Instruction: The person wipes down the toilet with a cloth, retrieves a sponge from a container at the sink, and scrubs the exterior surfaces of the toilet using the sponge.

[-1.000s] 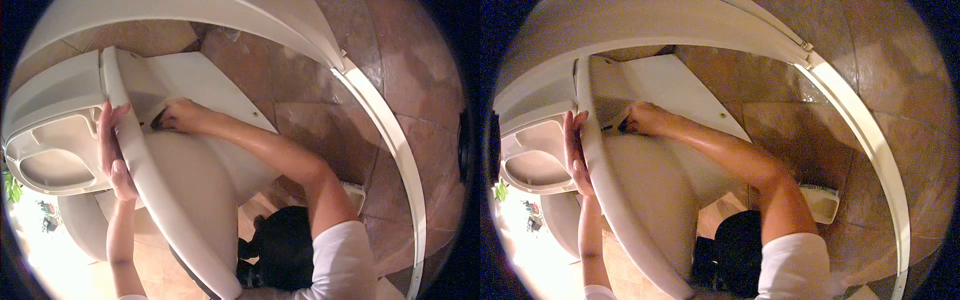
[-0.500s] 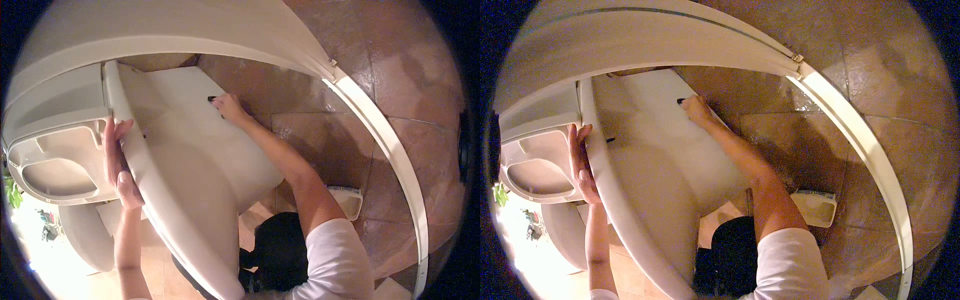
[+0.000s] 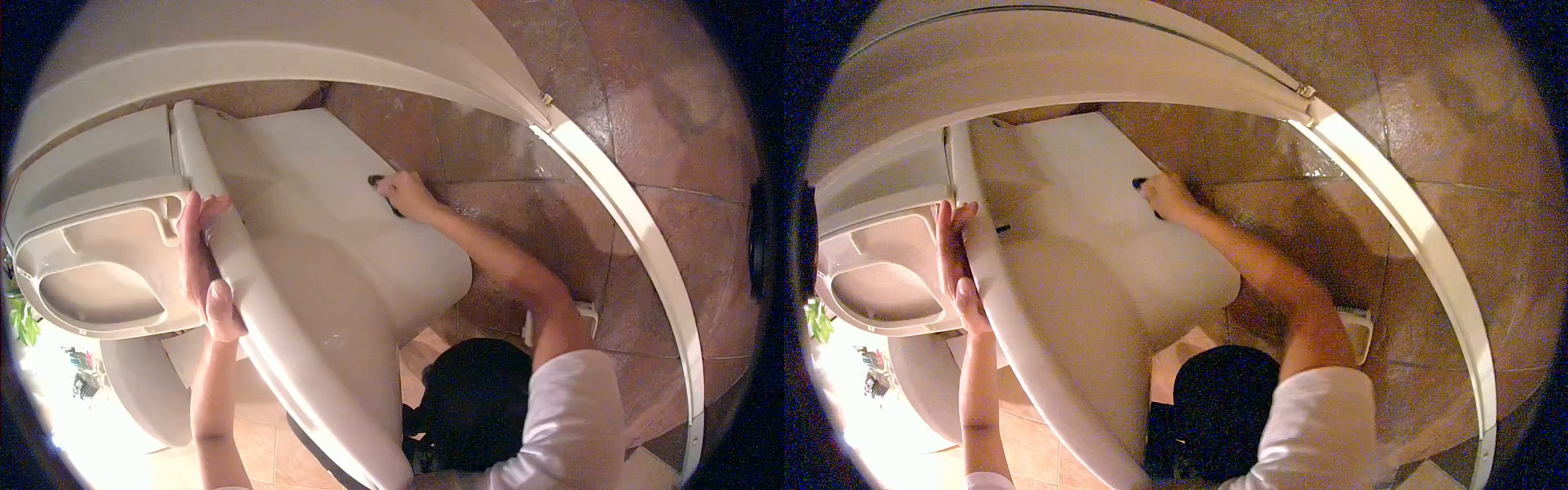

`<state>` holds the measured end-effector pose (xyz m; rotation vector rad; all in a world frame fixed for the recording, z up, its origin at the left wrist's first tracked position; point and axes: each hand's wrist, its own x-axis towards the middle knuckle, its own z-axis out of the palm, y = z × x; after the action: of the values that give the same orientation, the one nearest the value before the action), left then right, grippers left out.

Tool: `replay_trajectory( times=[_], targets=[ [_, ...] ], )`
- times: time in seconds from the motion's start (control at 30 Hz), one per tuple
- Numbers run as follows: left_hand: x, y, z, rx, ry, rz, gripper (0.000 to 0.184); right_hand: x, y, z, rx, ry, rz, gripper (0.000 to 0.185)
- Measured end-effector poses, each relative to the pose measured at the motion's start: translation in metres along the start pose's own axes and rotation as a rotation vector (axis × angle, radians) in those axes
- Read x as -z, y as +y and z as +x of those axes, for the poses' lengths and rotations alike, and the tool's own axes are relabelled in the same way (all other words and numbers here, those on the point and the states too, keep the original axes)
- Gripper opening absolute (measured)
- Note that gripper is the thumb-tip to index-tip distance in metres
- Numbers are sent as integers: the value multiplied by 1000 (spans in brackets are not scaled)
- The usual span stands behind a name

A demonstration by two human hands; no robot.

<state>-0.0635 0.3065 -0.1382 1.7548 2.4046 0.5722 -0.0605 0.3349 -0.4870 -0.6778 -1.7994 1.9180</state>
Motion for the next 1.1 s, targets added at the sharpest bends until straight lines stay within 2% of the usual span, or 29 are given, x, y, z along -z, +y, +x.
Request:
replay_trajectory(
  times=[0.03, 0.07, 0.13, 0.17, 0.23, 0.37, 0.43, 0.5, 0.57, 0.67, 0.8, 1.0, 1.1],
  targets=[
    [-1, 1, -1, 1, 30, -26, 87, 6, -2, -11, 6, 2, 189, 19],
    [-5, 1, -2, 3, 59, -58, 87, 9, 3, -2, 3, 0, 181, 19],
    [-8, 4, -2, 13, 61, -59, 87, 0, 20, 33, -41, -33, -25, 18],
    [-8, 4, -1, 13, 67, -57, 88, -6, 24, 52, -37, -30, -26, 18],
    [-3, -1, 1, -5, 25, -23, 88, -13, 20, 75, -56, 56, -174, 15],
    [0, 0, 3, -18, -42, 38, 89, 13, 29, 33, 47, -98, -249, 16],
    [-4, 2, 1, 1, 2, -35, 90, 34, 33, 3, -31, -248, -40, 21],
    [-8, 3, -1, 17, 43, -67, 90, 21, 24, 28, -85, -255, -86, 24],
    [-7, 4, -2, 37, 82, -92, 90, 4, 13, 59, -121, -101, -222, 22],
    [-1, 3, -2, 27, -5, -32, 93, -1, 6, 69, -178, -87, -247, 22],
    [-7, 4, -1, 36, 36, -74, 95, 32, 14, 35, -50, -288, -249, 27],
    [-8, 3, 0, 28, 70, -91, 96, 2, 5, 74, -140, -117, -356, 21],
    [-7, 2, -1, 25, 70, -87, 96, 17, 10, 40, -100, -255, -198, 22]
  ],
)
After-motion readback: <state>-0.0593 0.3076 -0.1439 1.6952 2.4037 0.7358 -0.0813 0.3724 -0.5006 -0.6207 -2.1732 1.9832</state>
